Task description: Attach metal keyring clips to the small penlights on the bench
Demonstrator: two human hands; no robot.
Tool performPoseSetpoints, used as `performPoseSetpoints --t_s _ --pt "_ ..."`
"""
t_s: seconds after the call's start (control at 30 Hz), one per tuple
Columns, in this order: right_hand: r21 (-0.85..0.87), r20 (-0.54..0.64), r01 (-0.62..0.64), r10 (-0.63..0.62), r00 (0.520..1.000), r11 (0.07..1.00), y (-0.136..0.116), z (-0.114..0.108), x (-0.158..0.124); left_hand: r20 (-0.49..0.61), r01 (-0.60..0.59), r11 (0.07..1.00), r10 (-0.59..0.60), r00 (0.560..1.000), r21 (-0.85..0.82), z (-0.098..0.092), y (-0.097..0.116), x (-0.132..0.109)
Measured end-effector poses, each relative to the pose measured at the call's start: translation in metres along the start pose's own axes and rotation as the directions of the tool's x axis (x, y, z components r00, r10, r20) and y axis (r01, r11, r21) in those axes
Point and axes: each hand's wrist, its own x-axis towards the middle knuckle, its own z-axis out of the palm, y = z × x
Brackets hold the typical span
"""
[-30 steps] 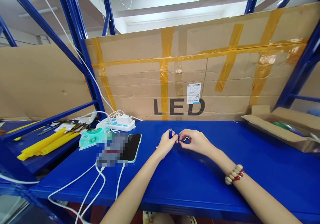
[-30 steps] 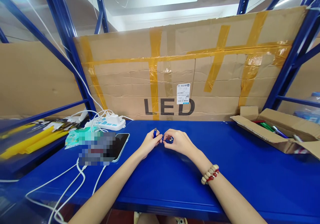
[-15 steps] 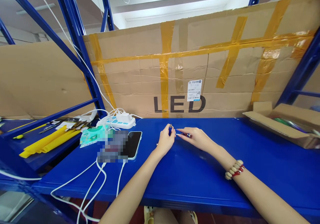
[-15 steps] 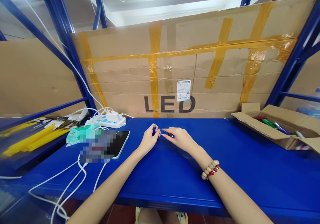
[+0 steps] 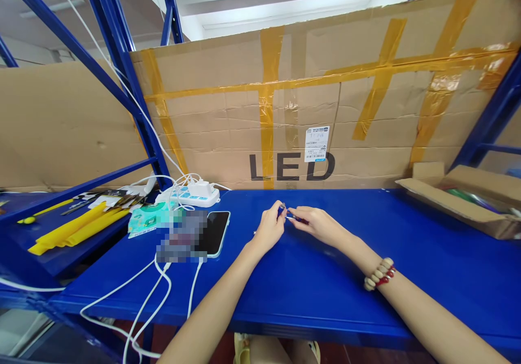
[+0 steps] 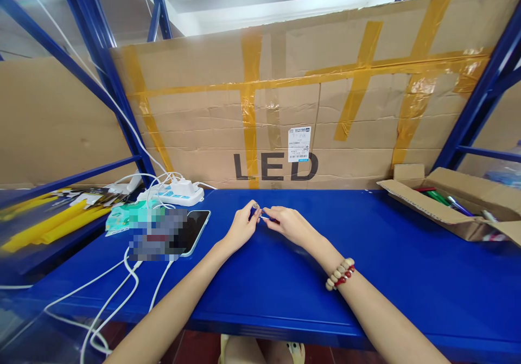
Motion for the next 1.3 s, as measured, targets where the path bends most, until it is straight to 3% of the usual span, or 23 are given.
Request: performPoseSetpoints --t_s 0.37,0.6,0.7,0.83,1.13,1.3 --pt "0.011 -0.112 -0.006 0.008 0.994 1.000 -0.002 0.000 0.003 -0.011 0.027 0.997 -0.027 1.000 -0.066 -0.001 0.011 -0.001" --pt "0.041 -0.260 -0.114 0.120 0.958 0.993 0.005 -0.001 0.002 0.031 0.160 0.982 -0.158 0.987 -0.103 0.000 0.014 -0.003" --pt "0.060 -0.315 -0.140 0.152 0.937 0.988 0.003 -0.003 0.002 0.107 0.113 0.990 -0.104 0.989 -0.087 0.000 0.013 -0.004" --pt "0.078 -0.305 -0.115 0.133 0.943 0.990 -0.002 -0.003 0.002 0.153 0.018 0.997 -0.007 0.988 -0.072 0.001 0.011 -0.004" --pt "0.161 -0.323 -0.097 0.145 0.935 0.982 -0.004 -0.002 0.003 0.028 0.045 0.984 -0.041 0.999 -0.172 0.004 0.009 -0.001" --pt "0.126 -0.269 -0.141 0.170 0.948 0.982 -0.004 -0.001 0.004 -0.015 0.061 0.994 -0.062 0.998 -0.088 0.001 0.002 0.001"
